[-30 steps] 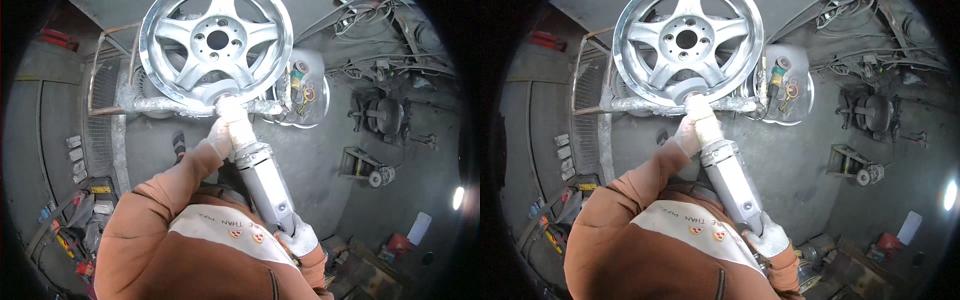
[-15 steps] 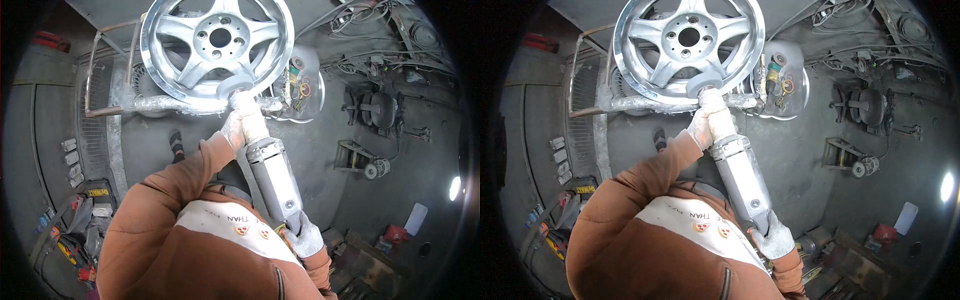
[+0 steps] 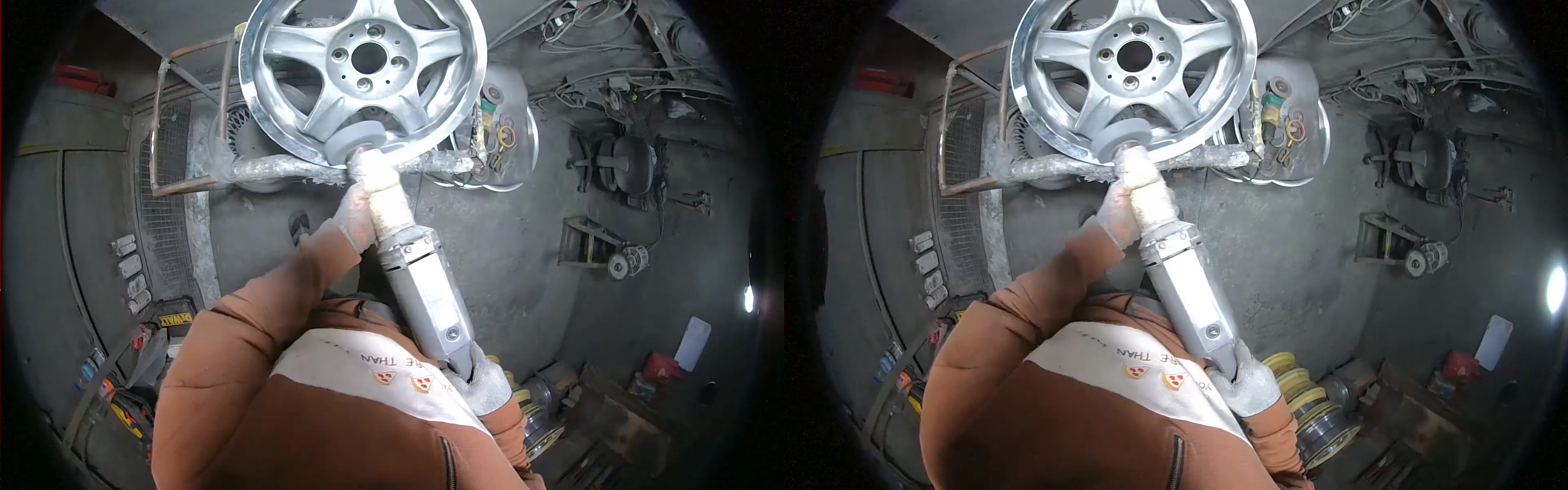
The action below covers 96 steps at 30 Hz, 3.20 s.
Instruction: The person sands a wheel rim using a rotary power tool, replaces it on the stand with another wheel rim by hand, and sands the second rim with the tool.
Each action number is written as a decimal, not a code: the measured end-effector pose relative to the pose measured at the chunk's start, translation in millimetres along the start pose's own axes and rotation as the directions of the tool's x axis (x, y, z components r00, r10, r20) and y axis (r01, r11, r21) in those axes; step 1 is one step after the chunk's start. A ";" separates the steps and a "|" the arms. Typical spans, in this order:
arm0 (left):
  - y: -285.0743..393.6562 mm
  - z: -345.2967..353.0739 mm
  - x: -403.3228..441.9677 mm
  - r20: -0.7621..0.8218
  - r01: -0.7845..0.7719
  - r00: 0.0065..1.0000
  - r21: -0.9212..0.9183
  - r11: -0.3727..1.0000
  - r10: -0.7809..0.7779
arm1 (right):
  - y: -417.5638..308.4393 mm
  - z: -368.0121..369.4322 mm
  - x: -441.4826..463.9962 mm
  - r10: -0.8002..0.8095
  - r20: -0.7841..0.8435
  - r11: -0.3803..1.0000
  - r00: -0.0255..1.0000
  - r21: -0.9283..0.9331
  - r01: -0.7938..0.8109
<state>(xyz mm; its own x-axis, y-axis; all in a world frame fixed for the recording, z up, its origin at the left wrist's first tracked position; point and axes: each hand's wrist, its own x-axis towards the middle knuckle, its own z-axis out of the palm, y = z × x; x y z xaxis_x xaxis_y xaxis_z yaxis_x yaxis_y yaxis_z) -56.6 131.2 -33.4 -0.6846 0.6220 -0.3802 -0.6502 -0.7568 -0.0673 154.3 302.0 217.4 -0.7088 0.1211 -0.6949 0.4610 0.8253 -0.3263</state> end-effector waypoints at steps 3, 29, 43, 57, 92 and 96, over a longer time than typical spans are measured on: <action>-34.4 -11.0 43.9 0.087 0.041 0.996 -0.076 0.996 -0.034 | 16.8 -5.1 -0.7 0.045 -0.082 0.999 0.996 -0.018 -0.047; -51.8 -25.0 23.6 -0.012 -0.110 0.993 0.249 0.962 0.117 | 181.9 71.3 97.2 -0.091 -0.150 0.995 0.984 0.014 0.094; 40.3 -52.4 -85.3 -0.161 -0.311 0.920 0.247 0.918 0.356 | 93.3 102.1 151.7 -0.245 0.144 0.968 0.959 0.091 0.233; 45.3 -78.9 -185.0 -0.136 -0.651 0.697 0.293 0.701 0.704 | -20.2 -31.7 450.8 -0.233 -0.529 0.287 0.816 0.764 0.578; -38.9 7.0 26.4 -0.105 -0.432 0.832 0.492 0.755 0.545 | 241.6 61.5 245.0 -0.570 0.271 0.816 0.776 0.300 0.495; -75.8 32.3 76.4 -0.183 -0.291 0.898 0.436 0.852 0.400 | 279.8 35.3 207.6 -0.273 0.248 0.760 0.929 0.648 0.051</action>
<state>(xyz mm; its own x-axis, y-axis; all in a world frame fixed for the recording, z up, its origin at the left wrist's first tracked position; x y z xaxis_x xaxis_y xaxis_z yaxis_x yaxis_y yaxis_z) -70.3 242.5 -27.5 -0.8146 0.2189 -0.5372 -0.4984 -0.7379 0.4551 155.0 538.6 -40.7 -0.6525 -0.2498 -0.7155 0.6603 0.2760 -0.6985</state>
